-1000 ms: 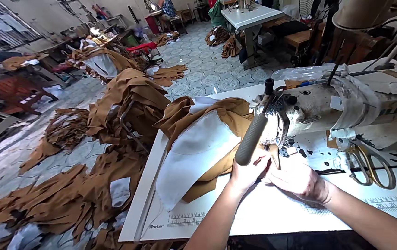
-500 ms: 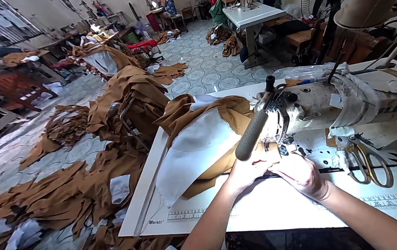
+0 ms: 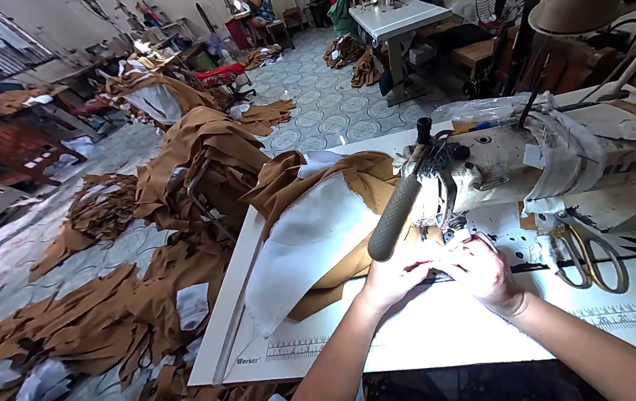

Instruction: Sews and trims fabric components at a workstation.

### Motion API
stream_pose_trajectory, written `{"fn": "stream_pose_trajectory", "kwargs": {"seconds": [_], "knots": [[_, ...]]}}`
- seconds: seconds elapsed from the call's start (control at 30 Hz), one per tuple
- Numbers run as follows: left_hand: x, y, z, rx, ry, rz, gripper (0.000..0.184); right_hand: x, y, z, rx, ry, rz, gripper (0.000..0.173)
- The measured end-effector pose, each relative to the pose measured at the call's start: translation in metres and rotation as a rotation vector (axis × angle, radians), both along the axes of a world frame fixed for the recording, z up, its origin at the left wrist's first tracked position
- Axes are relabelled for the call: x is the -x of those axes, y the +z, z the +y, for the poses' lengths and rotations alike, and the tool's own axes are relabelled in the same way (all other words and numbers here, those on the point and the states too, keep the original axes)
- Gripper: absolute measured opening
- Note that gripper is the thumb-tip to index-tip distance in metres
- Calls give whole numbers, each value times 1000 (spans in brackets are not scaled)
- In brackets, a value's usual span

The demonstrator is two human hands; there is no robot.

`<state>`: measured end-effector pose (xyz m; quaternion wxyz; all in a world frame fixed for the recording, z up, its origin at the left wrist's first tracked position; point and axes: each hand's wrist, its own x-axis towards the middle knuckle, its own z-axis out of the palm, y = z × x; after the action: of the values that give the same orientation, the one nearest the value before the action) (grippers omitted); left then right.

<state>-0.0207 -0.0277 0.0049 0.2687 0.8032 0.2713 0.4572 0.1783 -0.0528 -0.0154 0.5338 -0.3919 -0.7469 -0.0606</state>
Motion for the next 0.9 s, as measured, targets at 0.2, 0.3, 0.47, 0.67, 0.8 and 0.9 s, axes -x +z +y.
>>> {"fn": "stream_pose_trajectory", "kwargs": {"seconds": [0.2,0.3,0.47,0.67,0.8,0.9], "knots": [[1,2,1,-32,-33,8,13,1,1,0,9,-7,25,22],[4,6,-1,30,-73,60,15,2,1,0,32,-5,62,23],[8,1,6,141,-216,-25,13,-1,7,-5,162,66,97,27],[8,-4,-17,-36,-199,462,16,-20,-4,-36,355,147,-275,25],[12,-11,-39,-227,-77,540,20,-24,-1,-42,447,147,-331,28],[13,-2,-42,-159,-84,588,20,-26,-3,-41,388,159,-358,28]]}}
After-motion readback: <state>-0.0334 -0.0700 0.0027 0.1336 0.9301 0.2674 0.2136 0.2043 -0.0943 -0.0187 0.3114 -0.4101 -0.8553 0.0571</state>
